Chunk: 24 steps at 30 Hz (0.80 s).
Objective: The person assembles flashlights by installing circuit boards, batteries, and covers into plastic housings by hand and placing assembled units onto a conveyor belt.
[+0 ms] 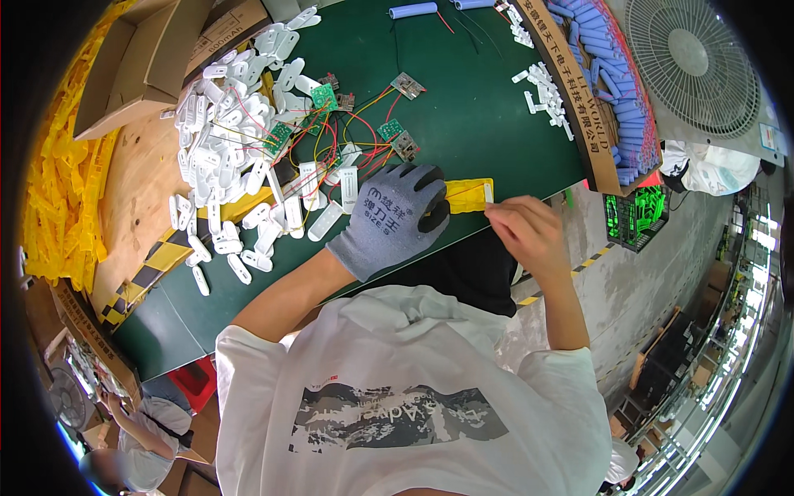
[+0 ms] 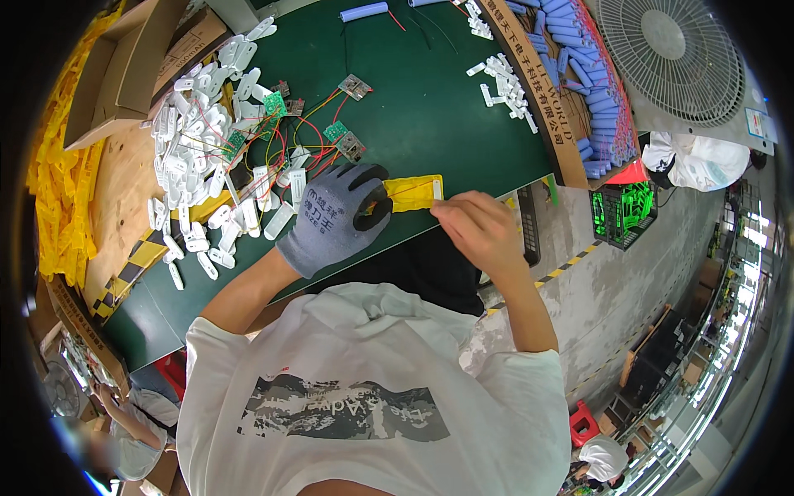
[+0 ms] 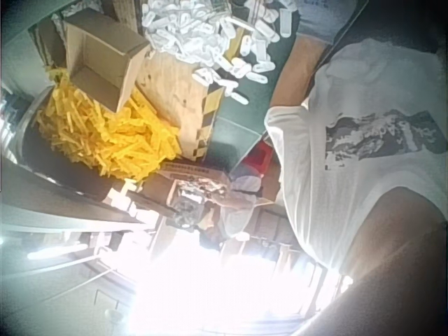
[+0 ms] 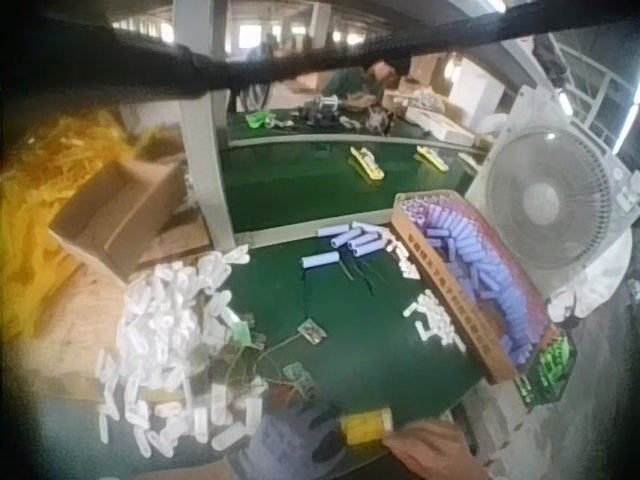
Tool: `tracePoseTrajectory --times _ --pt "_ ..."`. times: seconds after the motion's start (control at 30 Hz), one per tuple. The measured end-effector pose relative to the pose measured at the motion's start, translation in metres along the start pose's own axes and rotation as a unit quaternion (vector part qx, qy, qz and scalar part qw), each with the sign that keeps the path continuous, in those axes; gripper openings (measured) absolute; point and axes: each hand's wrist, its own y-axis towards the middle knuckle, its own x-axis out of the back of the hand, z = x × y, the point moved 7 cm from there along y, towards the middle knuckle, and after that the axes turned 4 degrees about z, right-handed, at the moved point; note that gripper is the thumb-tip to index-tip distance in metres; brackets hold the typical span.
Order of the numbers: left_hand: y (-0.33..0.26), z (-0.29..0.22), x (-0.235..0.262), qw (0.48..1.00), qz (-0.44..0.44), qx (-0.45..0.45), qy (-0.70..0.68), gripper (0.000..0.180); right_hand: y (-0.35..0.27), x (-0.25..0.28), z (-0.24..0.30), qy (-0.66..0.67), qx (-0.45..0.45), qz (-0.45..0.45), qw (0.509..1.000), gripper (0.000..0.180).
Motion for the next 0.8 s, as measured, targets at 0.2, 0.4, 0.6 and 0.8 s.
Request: tracePoseTrajectory --times 0.2,0.4,0.6,0.8 --pt "0.000 -0.002 0.003 1.000 0.000 0.002 0.004 0.021 0.000 -0.004 -0.005 -0.021 0.040 0.035 0.998 0.018" --pt "-0.002 0.000 0.002 1.000 -0.009 -0.007 0.010 0.021 0.002 -0.007 -0.016 0.056 0.017 0.052 0.997 0.014" --pt "-0.004 0.002 0.004 1.000 -0.023 -0.017 0.003 0.023 0.016 -0.006 -0.010 -0.014 0.064 0.069 0.995 0.013" --pt "-0.007 -0.002 -0.001 0.999 -0.013 -0.020 0.028 0.023 0.099 -0.004 -0.048 0.079 -0.057 0.048 0.994 0.011"
